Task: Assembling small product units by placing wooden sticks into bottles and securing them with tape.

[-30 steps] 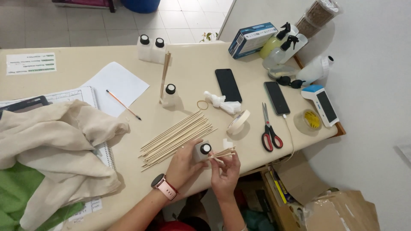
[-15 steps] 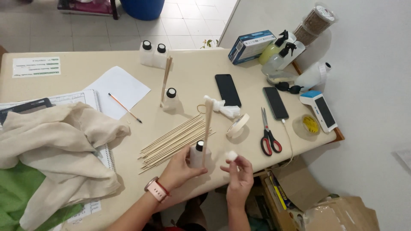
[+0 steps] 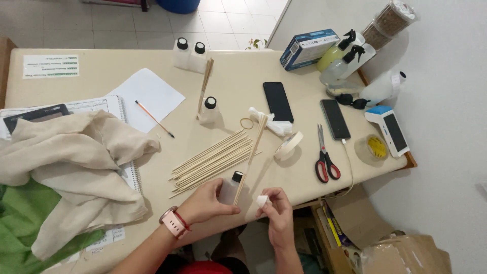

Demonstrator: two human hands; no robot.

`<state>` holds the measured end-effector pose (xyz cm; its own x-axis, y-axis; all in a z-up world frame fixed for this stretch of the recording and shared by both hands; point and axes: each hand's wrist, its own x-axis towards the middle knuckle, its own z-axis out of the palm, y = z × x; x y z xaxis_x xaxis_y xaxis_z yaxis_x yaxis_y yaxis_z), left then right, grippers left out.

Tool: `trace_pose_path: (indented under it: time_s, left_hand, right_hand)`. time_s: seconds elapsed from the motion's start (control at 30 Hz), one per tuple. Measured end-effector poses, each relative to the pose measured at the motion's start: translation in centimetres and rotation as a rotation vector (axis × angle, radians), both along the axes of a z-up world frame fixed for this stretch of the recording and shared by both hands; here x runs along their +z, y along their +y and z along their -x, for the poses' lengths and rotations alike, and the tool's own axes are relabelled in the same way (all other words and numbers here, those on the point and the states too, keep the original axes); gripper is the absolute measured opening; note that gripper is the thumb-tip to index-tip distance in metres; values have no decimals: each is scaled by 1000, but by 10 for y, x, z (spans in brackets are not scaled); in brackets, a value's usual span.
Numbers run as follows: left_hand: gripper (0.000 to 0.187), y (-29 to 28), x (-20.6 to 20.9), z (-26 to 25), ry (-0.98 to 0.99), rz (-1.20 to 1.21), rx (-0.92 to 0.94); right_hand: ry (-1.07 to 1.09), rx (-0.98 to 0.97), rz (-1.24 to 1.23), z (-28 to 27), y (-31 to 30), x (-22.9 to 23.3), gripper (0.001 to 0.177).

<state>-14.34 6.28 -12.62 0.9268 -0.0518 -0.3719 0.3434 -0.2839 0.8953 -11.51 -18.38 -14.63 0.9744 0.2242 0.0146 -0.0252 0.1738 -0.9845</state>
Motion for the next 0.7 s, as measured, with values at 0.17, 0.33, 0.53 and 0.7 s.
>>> trace_pose_path:
  time_s: [0.17, 0.33, 0.53, 0.7]
  left_hand:
    - [56, 2, 2, -1, 17, -185, -50]
    - [56, 2, -3, -1, 21, -214, -46]
    - [57, -2, 0, 1, 8, -153, 2]
    - [54, 0, 8, 0, -4, -212, -17]
  right_hand:
    - [73, 112, 81, -2, 3, -7, 16]
    - [88, 308, 253, -3, 12, 10, 14]
    - [1, 203, 565, -8, 23, 11, 32]
    - [38, 178, 573, -15, 29, 9, 40]
